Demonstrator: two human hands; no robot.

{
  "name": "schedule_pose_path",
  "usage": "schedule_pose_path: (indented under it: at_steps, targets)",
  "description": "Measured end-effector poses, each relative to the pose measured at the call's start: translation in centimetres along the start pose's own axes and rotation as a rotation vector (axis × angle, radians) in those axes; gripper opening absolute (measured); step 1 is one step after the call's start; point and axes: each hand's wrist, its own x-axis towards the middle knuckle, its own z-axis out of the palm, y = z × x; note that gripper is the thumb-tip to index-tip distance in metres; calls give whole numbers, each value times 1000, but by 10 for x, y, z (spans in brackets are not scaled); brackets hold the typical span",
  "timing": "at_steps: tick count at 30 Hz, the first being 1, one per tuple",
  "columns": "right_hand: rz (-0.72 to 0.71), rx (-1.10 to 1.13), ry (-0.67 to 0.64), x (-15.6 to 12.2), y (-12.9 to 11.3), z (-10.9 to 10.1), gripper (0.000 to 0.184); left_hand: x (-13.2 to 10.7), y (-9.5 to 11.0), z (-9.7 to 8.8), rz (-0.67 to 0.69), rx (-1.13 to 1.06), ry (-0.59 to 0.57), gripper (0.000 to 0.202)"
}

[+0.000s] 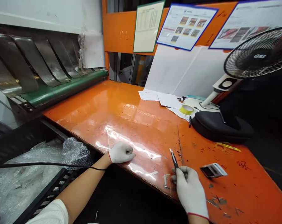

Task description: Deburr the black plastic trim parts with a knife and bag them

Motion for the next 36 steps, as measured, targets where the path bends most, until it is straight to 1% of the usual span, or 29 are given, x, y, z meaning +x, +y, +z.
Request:
schedule_pose_path:
  at_steps: [1,2,3,4,6,8,10,13,17,20,23,27,29,30,32,33,34,35,36]
  targets:
    - [30,171,-65,-6,-20,16,51,-1,0,0,-5,-2,6,41]
    - [40,286,-117,-12,-38,32,60,-1,-1,0,-9,-7,10,41]
    - [38,346,-152,-16,-53,46,68,-1,-2,1,-11,-19,13,41]
    - [26,365,-167,-19,-65,59,70,0,-3,0,-10,-40,14,41]
    - [-3,337,-156,-23,-78,78,64,0,-5,-1,-2,-95,18,41]
    - [-20,336,-125,-27,-81,87,53,-1,-6,-2,2,-129,22,41]
    - [-29,402,-111,-31,-79,89,45,-4,-5,-4,2,-111,32,41]
    - [-33,535,-114,-37,-76,88,38,-4,-6,-8,16,-63,47,44]
    - [-71,594,-76,-34,-74,89,31,3,-9,-10,53,-49,12,46]
    - [-137,602,-70,-30,-71,90,38,5,-9,-10,54,-42,0,47]
    - [-165,609,-114,-29,-68,91,47,4,-9,-9,43,-35,-1,48]
    - [-221,505,-128,-29,-64,91,40,6,-9,-8,36,-57,0,49]
    - [-275,443,-149,-29,-63,89,36,7,-8,-8,17,-120,24,50]
    - [-312,422,-170,-30,-63,88,34,8,-8,-9,-7,-181,55,48]
    - [-404,387,-242,-33,-64,84,35,8,-8,-11,-67,-358,130,38]
    - [-450,368,-290,-34,-65,82,36,8,-8,-13,-87,-452,155,37]
    - [-486,348,-340,-35,-66,80,38,8,-9,-14,-96,-527,160,42]
    - [-510,328,-388,-37,-67,79,40,8,-9,-16,-91,-573,138,50]
    - [-521,309,-427,-38,-68,77,41,7,-9,-17,-79,-590,99,53]
